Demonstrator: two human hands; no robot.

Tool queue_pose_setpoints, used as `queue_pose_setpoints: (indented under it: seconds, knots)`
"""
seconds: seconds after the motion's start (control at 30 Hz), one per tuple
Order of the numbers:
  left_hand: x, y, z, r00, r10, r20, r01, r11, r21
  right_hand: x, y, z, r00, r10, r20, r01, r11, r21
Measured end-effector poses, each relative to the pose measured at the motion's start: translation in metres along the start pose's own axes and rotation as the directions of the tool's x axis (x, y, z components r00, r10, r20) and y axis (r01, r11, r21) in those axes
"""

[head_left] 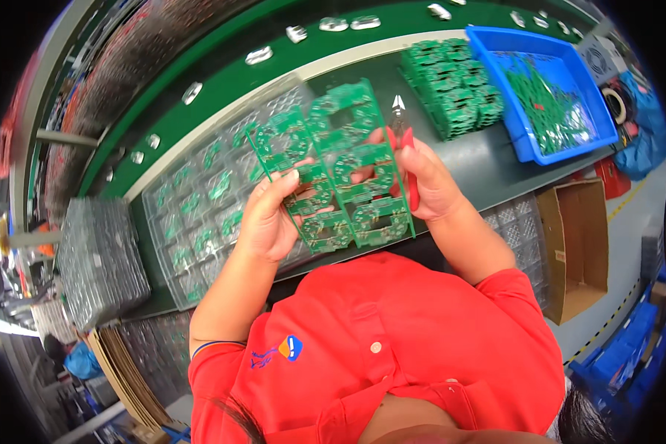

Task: The recorder is assembling and trimming printed circuit boards (PCBs) using wire cutters at a production line.

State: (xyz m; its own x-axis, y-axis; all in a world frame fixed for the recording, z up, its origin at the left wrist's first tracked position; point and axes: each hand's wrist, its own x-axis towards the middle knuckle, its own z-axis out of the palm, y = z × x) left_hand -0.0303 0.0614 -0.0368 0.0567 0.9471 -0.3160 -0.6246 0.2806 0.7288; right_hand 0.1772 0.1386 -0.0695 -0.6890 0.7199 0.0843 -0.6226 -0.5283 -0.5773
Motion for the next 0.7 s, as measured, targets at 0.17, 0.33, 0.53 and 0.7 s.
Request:
queue_pose_setpoints:
  seconds: [0.17, 0.33, 0.53, 0.7]
  knots:
    - [-0.028, 0.008, 0.001, 0.998, 0.035, -0.054, -0.031, 0.998, 0.063, 0.017, 0.015, 0.046, 0.992, 0.065, -0.112, -0.1, 0.931, -0.352]
    - [-0.044, 0.017, -0.008, 0.986, 0.144, -0.078, -0.131, 0.979, 0.156, 0.019, 0.03, 0.076, 0.987, -0.062, -0.151, -0.032, 0.833, -0.552]
    - [-0.049, 0.021, -0.016, 0.973, 0.212, -0.092, -0.189, 0.959, 0.209, 0.021, 0.038, 0.094, 0.972, -0.157, -0.176, -0.012, 0.712, -0.703]
    - [-0.046, 0.019, -0.02, 0.979, 0.178, -0.097, -0.16, 0.973, 0.166, 0.021, 0.039, 0.096, 0.968, -0.172, -0.184, -0.019, 0.678, -0.734]
